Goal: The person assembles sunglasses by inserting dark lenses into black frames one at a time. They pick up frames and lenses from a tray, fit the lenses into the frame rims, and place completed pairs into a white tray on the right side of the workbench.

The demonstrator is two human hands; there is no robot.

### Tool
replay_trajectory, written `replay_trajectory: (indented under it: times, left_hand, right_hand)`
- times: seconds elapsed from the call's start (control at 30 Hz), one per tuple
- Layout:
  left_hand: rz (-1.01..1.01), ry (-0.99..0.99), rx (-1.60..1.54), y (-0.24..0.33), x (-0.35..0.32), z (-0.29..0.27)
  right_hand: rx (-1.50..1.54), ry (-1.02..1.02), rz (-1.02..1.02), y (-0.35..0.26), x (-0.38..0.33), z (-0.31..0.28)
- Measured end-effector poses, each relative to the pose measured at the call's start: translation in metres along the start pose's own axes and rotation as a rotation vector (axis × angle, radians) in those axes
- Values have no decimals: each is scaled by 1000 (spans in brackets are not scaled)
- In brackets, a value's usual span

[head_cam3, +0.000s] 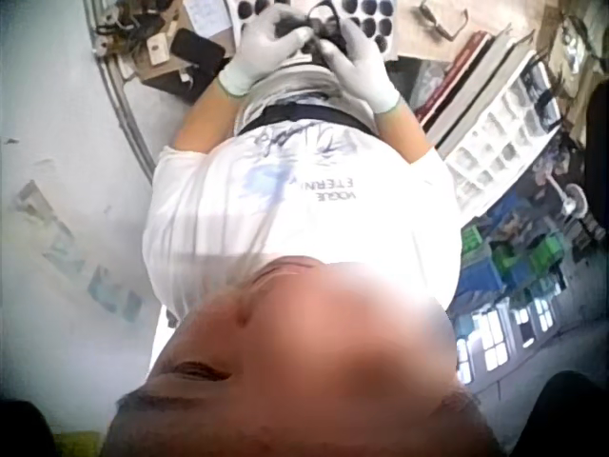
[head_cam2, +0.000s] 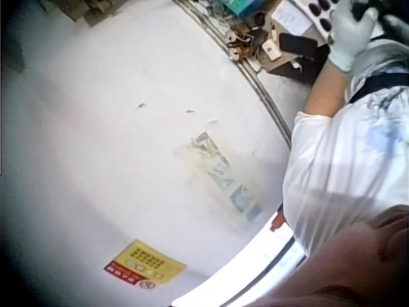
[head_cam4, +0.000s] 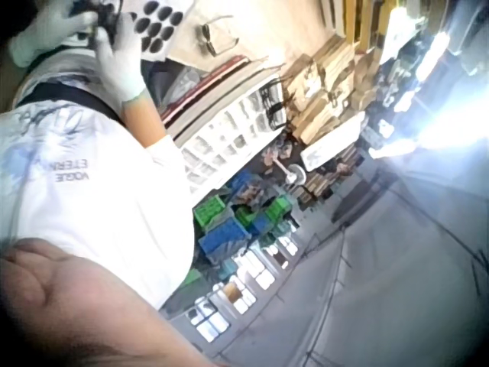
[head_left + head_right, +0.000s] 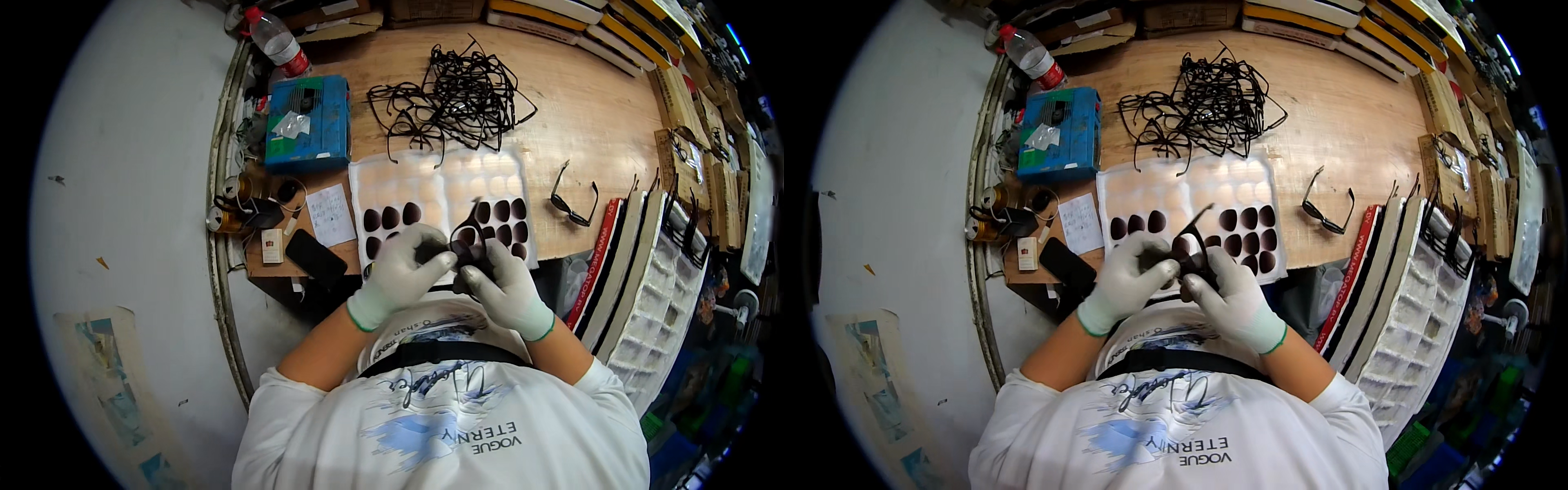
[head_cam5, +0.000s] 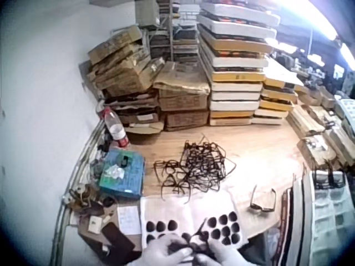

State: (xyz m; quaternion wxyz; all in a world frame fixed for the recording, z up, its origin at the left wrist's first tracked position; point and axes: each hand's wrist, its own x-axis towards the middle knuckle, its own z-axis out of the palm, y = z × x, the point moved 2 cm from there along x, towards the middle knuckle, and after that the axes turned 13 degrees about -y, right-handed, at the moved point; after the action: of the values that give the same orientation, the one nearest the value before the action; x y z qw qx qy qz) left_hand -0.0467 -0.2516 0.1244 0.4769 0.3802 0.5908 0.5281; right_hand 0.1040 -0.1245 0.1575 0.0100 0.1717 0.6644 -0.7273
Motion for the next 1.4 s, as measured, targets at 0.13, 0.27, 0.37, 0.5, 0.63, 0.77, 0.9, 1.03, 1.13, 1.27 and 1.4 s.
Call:
replay_trajectory:
  times: [0.13, 0.27, 0.37, 0.5, 0.63, 0.77, 0.9, 1.03, 1.13, 1.27, 1.4]
  left_hand:
    - [567, -89, 636, 140, -52, -28]
    - [685, -294, 137, 177, -150, 0]
    - [818, -194, 172, 195, -169, 12]
    - [807, -79, 183, 200, -182, 17]
    - [762, 27, 212, 193, -199, 27]
    - [1037, -363, 283, 217, -163, -14]
    - [867, -52, 218, 217, -198, 18]
    - [911, -115, 204, 217, -185, 17]
    - [1012, -144, 246, 220, -171, 19]
    - [1107, -297, 512, 197, -158, 17]
    - [957, -497, 710, 156, -140, 0]
  right_hand:
    - [117, 23, -10, -8, -2, 30]
    - [221, -84, 8, 0, 1, 70]
    - [22, -207, 88, -1, -2, 86]
    - [26, -123, 96, -4, -13, 99]
    - [-90, -84, 126, -4, -17, 103]
    - [-242, -92, 39, -18, -18, 110]
    - [-131, -58, 96, -7, -22, 113]
    - [-171, -64, 55, -8, -26, 114]
    - [-226, -62, 76, -2, -27, 113]
    - [-195, -44, 56, 5, -25, 112]
    - [-223, -15, 26, 7, -25, 102]
